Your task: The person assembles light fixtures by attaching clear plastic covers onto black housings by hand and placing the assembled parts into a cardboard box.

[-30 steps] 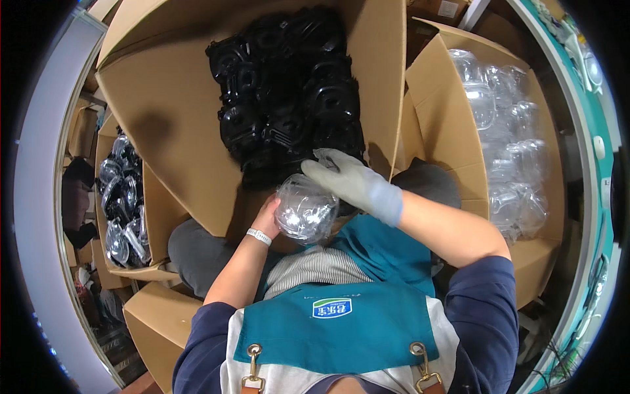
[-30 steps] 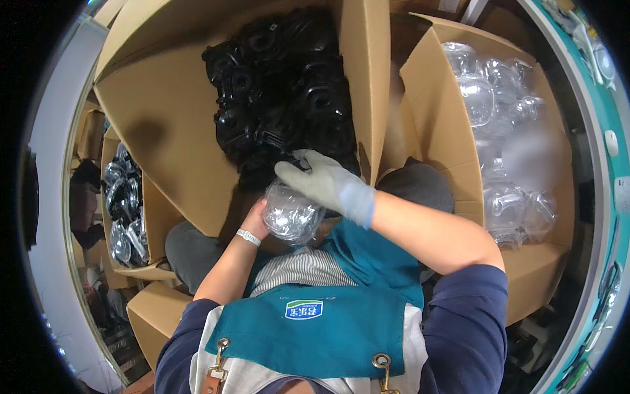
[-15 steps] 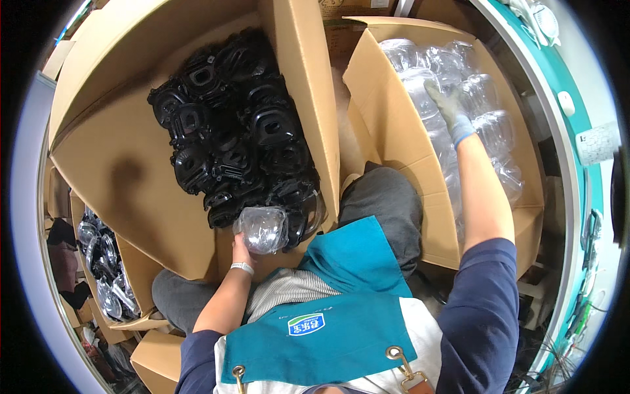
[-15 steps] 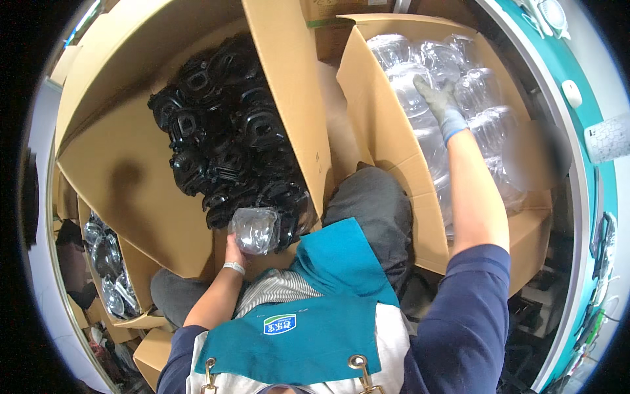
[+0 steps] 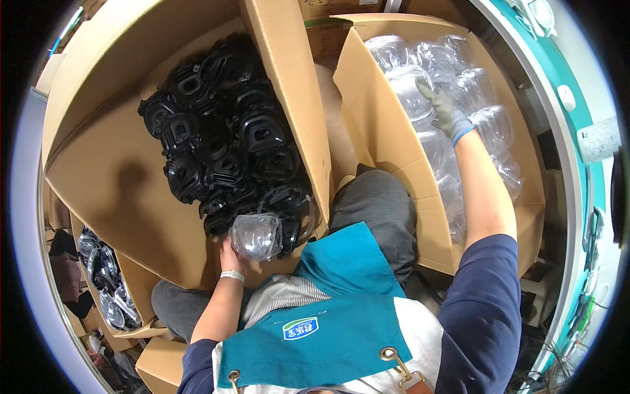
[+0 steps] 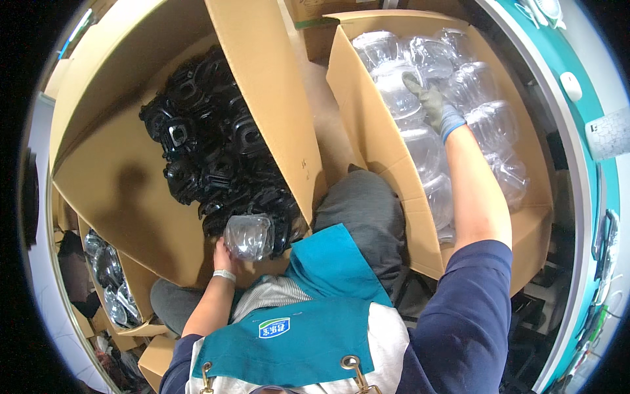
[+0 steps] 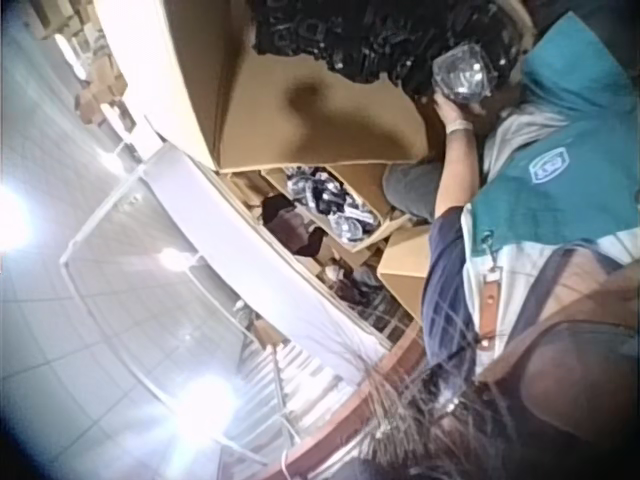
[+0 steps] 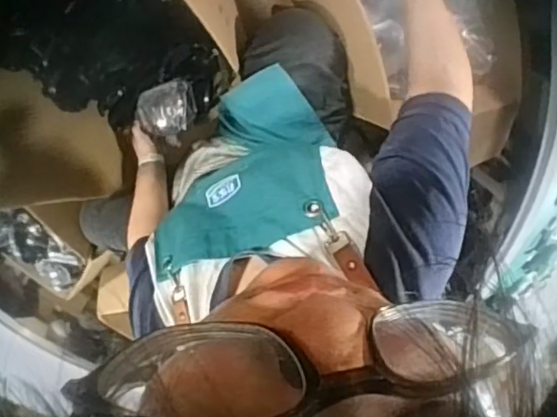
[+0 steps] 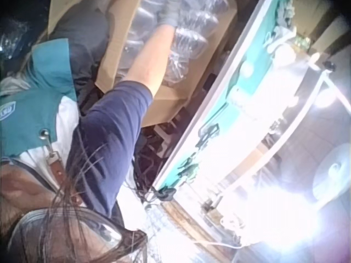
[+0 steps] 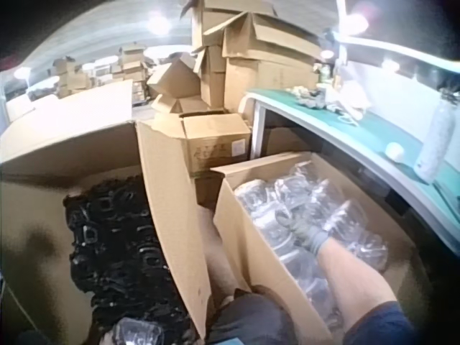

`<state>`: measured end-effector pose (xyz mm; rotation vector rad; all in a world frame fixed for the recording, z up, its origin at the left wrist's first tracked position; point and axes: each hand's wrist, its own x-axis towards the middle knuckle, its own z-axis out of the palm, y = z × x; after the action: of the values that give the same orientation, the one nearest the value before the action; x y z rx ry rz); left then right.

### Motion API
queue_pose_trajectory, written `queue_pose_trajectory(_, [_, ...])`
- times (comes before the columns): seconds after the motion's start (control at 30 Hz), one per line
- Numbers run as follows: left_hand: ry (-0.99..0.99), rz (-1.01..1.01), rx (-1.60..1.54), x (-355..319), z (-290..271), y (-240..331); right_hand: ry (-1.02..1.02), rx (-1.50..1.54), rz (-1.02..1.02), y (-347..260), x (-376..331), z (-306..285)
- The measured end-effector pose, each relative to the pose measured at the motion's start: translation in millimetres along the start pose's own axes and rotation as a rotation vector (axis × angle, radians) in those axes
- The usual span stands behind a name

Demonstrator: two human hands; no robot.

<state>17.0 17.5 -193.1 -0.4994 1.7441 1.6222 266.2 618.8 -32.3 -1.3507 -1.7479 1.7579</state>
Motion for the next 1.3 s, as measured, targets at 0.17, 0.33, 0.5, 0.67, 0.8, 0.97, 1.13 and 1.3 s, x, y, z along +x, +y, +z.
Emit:
queue_pose_trajectory(0.17, [0.110, 0.068, 0.014, 4, -15, -7, 0.028, 0.147, 0.041, -27, -36, 14])
queue_pose_trajectory(0.33, [0.112, 0.070, 0.104, 11, -15, -14, -0.135, 0.346, 0.048, -10, -19, 6])
queue_pose_trajectory(0.5, [0.101, 0.049, 0.107, -2, -12, -5, -0.174, 0.372, 0.020, -8, 18, -25])
queue_pose_trajectory(0.67, [0.046, 0.079, 0.042, 19, -28, -17, -0.116, 0.301, -0.055, -30, 7, 2])
queue_pose_trajectory(0.8, [0.111, 0.034, 0.087, 8, -13, -7, 0.089, 0.079, -0.106, -24, 5, 7])
queue_pose_trajectory(0.97, [0.103, 0.082, 0.027, 1, -12, 1, -0.057, 0.652, -0.138, 12, 10, 7])
queue_pose_trajectory(1.13, [0.152, 0.116, 0.113, -10, -7, 7, 0.244, 0.634, -0.118, -12, -14, 31])
queue_pose_trajectory(1.3, [0.197, 0.110, 0.116, -9, -10, 8, 0.194, 0.860, -0.101, -15, -17, 32])
